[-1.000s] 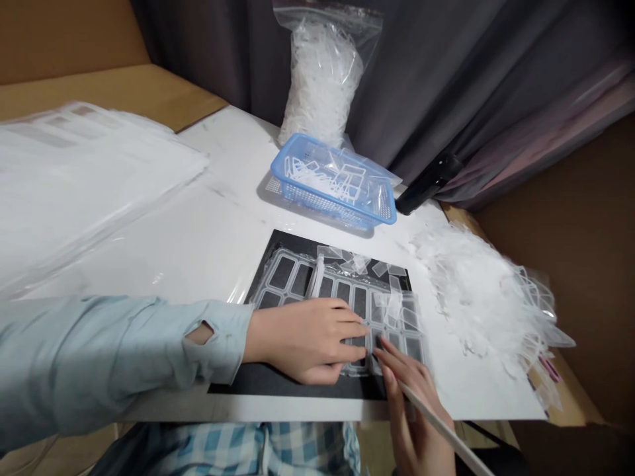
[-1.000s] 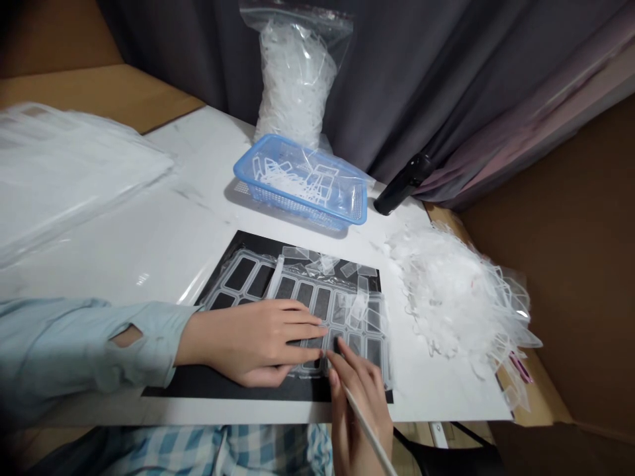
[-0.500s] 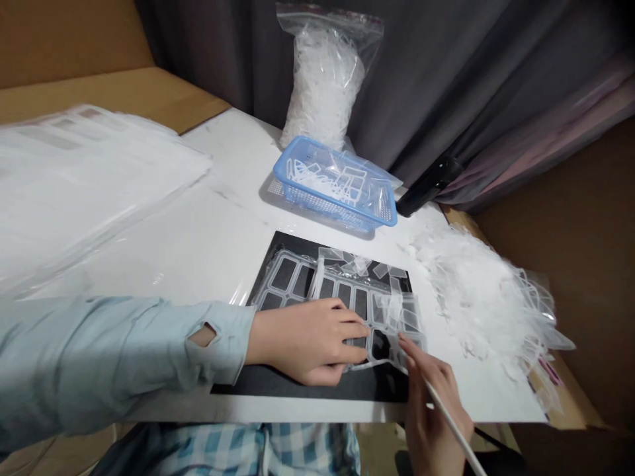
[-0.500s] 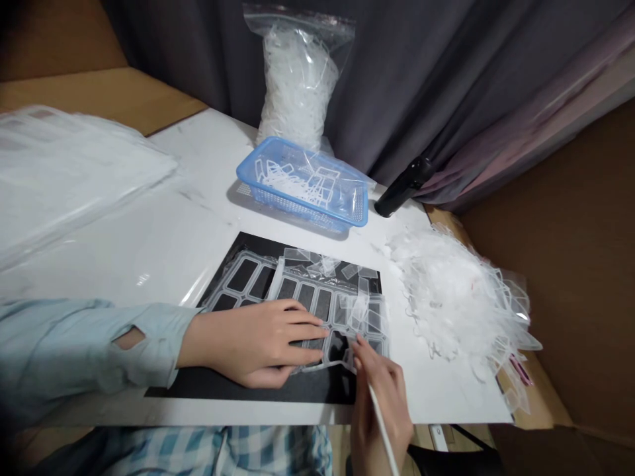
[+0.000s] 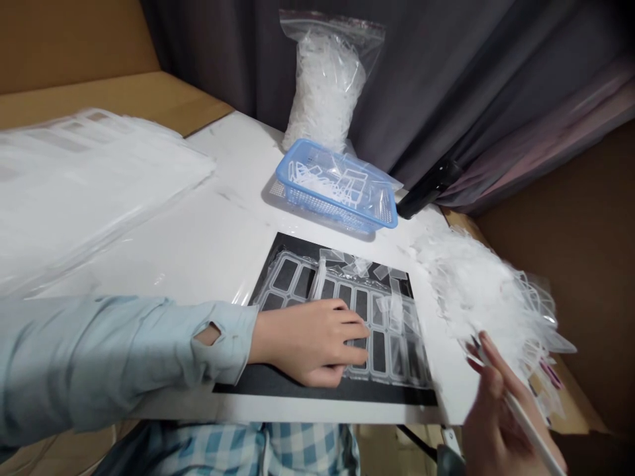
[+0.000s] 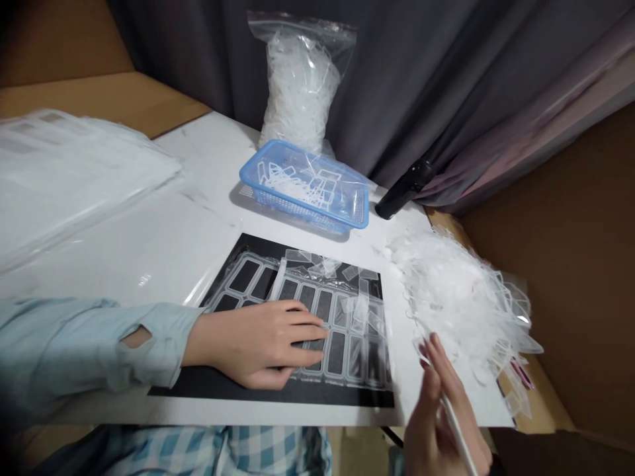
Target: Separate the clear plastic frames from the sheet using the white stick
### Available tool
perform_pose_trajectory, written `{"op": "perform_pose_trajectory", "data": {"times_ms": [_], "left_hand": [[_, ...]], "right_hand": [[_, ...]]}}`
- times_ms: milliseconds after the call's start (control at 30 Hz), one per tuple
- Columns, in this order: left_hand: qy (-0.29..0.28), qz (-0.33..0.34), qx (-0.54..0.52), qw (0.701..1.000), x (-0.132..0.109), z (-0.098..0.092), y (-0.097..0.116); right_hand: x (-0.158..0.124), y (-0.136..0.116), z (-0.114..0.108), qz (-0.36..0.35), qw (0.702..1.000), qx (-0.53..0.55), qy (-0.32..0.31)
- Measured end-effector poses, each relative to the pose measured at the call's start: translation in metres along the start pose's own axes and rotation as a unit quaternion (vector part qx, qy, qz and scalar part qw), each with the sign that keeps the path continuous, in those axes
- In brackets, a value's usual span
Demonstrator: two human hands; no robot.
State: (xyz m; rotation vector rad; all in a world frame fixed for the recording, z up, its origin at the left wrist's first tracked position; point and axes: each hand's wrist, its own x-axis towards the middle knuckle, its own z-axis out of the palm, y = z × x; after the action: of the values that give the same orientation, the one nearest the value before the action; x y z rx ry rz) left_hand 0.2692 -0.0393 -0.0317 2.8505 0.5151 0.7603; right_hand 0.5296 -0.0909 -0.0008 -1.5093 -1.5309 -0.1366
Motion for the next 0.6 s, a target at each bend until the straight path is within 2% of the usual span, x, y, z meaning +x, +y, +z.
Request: {"op": "perform_pose_trajectory", "data": {"times_ms": [133,300,467,600], "left_hand": [[-0.011,-0.004,-0.003,1.0,0.001,-0.003,0.001],[0.003,-0.026,0.0,1.0,0.0,-0.001,0.001],[0.006,-0.034,-0.002,0.999,-0.001,0.002,0.001],[0.004,-0.035,-0.003,0.999,-0.001,0.003,0.001]], "right_hand": [[0.0,0.001,0.023,-0.063,0.991,0.042,-0.111],[-0.005,-0.003,0.046,0.003,0.971,0.108,-0.215],[-0.009,-0.008,0.049,0.063,0.964,0.103,-0.238],[-0.01,-0.007,0.048,0.061,0.964,0.095,-0.241]]}}
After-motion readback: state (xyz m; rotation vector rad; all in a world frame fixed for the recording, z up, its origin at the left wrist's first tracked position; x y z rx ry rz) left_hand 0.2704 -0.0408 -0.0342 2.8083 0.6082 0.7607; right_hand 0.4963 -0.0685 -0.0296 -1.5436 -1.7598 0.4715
